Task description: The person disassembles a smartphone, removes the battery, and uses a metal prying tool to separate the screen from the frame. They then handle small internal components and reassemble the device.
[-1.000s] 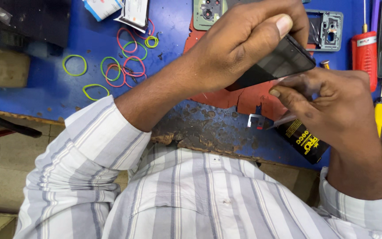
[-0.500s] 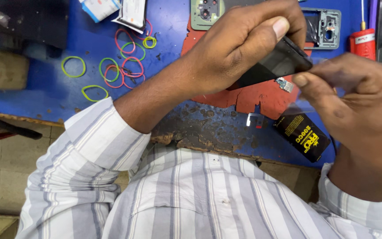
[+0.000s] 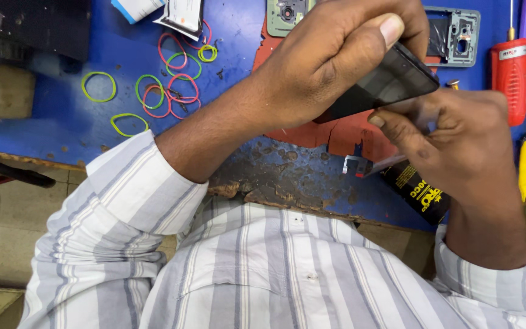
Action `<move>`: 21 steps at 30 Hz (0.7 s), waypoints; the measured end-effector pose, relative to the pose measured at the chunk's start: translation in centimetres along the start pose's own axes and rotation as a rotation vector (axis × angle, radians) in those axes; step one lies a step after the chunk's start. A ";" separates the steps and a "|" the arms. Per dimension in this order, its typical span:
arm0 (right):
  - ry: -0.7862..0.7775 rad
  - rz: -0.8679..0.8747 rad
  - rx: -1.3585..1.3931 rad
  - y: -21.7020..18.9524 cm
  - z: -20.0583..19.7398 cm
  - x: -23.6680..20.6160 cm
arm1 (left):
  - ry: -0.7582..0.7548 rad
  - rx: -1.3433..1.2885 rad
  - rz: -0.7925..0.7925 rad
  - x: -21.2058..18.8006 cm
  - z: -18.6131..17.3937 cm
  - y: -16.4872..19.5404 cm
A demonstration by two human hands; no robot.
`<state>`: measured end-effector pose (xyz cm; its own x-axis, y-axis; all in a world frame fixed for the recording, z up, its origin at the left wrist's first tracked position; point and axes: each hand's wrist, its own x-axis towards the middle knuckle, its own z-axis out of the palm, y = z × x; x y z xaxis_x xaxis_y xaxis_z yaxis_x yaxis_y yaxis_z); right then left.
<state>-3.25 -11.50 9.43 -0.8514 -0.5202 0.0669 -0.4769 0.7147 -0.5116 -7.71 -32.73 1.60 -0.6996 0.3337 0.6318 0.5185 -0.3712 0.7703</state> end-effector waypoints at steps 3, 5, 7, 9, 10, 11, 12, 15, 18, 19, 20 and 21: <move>-0.056 0.065 -0.005 0.0 0.0 -0.4 | 0.001 0.007 0.012 0.0 0.2 0.1; -0.097 0.102 0.066 -0.1 -0.1 -0.7 | 0.004 0.003 0.016 0.0 0.3 0.2; -0.140 0.130 0.171 -0.1 0.0 -1.0 | 0.004 -0.016 0.010 -0.1 0.3 0.3; -0.119 0.131 0.189 0.0 -0.1 -1.3 | -0.001 -0.031 0.007 -0.1 0.3 0.4; -0.108 0.130 0.200 0.1 -0.1 -1.4 | -0.001 -0.029 0.000 -0.2 0.3 0.4; -0.111 0.140 0.171 0.2 0.0 -1.6 | 0.000 -0.028 -0.007 -0.2 0.3 0.5; -0.113 0.152 0.142 0.4 0.0 -1.8 | 0.001 -0.023 -0.020 -0.3 0.4 0.5; -0.188 0.245 0.066 1.2 -0.8 -2.5 | 0.002 0.003 -0.011 -0.4 0.4 0.9; -0.181 0.340 0.159 2.1 -1.7 -3.5 | 0.018 0.008 -0.046 -0.4 0.2 1.6; -0.159 0.366 0.220 2.4 -1.9 -3.9 | 0.028 0.024 -0.045 -0.3 0.1 1.8; -0.081 0.384 0.302 2.8 -2.1 -4.3 | 0.039 0.041 -0.043 -0.2 0.1 2.0; -0.003 0.405 0.386 3.1 -2.4 -4.7 | 0.052 0.072 -0.019 -0.1 0.2 2.3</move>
<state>-1.20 -5.73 9.56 -0.9491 -0.2415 -0.2021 0.0031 0.6346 -0.7728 -6.32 -33.41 3.30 -0.7331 0.2944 0.6131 0.5376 -0.3013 0.7875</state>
